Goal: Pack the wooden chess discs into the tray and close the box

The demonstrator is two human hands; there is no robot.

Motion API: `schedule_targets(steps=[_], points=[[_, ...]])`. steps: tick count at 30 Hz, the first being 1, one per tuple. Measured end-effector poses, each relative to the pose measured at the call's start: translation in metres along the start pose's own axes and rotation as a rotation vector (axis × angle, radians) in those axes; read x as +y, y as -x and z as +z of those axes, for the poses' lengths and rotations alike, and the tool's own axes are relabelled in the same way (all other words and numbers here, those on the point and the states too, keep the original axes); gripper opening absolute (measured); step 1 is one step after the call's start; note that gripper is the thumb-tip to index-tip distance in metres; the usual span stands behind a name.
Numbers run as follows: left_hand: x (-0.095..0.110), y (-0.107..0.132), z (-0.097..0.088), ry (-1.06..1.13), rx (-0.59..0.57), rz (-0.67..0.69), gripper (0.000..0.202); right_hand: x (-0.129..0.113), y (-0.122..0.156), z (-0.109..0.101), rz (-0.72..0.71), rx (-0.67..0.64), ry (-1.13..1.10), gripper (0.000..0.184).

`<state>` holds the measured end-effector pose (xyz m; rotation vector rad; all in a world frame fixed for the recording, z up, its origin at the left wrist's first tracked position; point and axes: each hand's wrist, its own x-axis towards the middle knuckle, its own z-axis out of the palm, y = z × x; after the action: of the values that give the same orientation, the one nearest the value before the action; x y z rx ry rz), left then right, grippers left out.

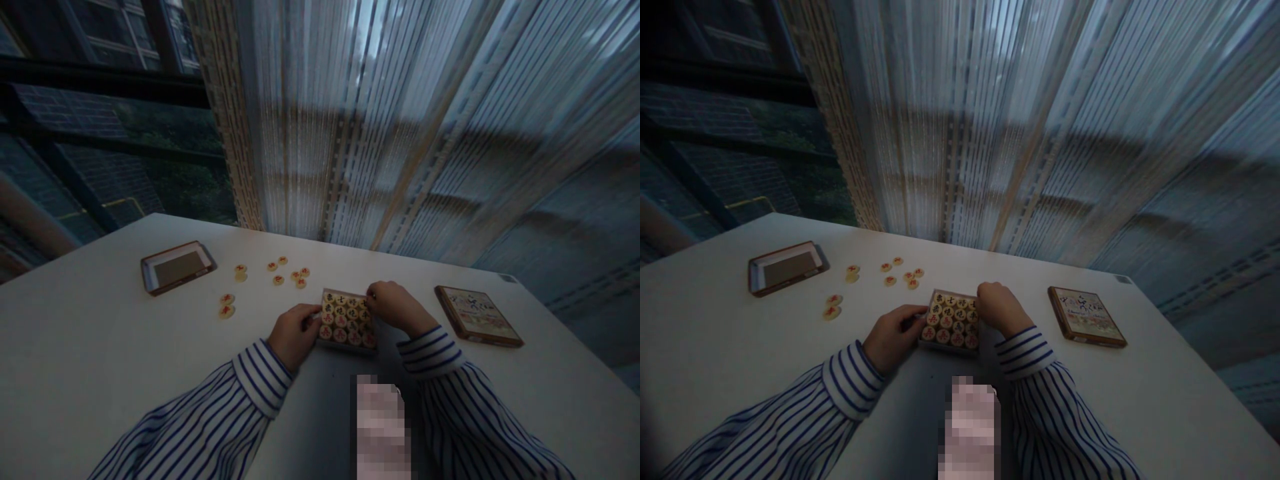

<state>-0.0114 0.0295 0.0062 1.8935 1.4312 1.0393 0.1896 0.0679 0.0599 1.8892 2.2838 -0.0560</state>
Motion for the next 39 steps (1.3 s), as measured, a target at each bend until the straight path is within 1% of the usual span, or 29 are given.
schedule_targets(steps=[3, 6, 10, 13, 18, 22, 24, 28, 30, 35, 39], points=[[-0.001, 0.0, 0.0, -0.015, -0.003, -0.002, 0.025, 0.0, 0.001, -0.001, 0.0, 0.005, -0.003, 0.031], [-0.001, 0.0, 0.001, -0.024, 0.01, -0.009, 0.026, 0.001, 0.004, -0.004, 0.037, 0.026, 0.006, 0.031], [-0.002, 0.0, 0.0, -0.035, 0.057, -0.015, 0.025, -0.002, 0.01, -0.013, 0.098, 0.101, 0.019, 0.031], [-0.004, -0.002, -0.004, -0.07, 0.105, 0.016, 0.021, -0.007, 0.015, -0.022, 0.089, 0.149, 0.008, 0.03], [-0.007, -0.006, -0.015, -0.104, 0.151, 0.057, 0.017, -0.02, 0.026, -0.034, 0.023, 0.192, -0.077, 0.028], [-0.008, -0.003, -0.027, -0.121, 0.153, 0.051, 0.018, -0.029, 0.031, -0.036, -0.088, 0.29, -0.227, 0.026], [-0.007, -0.001, -0.035, -0.139, 0.154, 0.057, 0.019, -0.034, 0.03, -0.035, -0.146, 0.309, -0.283, 0.026], [-0.005, 0.002, -0.052, -0.214, 0.137, 0.085, 0.021, -0.048, 0.025, -0.036, -0.211, 0.29, -0.321, 0.025], [-0.007, 0.003, -0.061, -0.25, 0.122, 0.076, 0.022, -0.056, 0.021, -0.038, -0.245, 0.276, -0.33, 0.024], [-0.018, 0.002, -0.084, -0.306, 0.085, -0.048, 0.026, -0.079, 0.009, -0.041, -0.323, 0.248, -0.377, 0.023], [-0.033, -0.004, -0.103, -0.362, 0.092, -0.088, 0.029, -0.096, -0.003, -0.04, -0.347, 0.223, -0.377, 0.022]])
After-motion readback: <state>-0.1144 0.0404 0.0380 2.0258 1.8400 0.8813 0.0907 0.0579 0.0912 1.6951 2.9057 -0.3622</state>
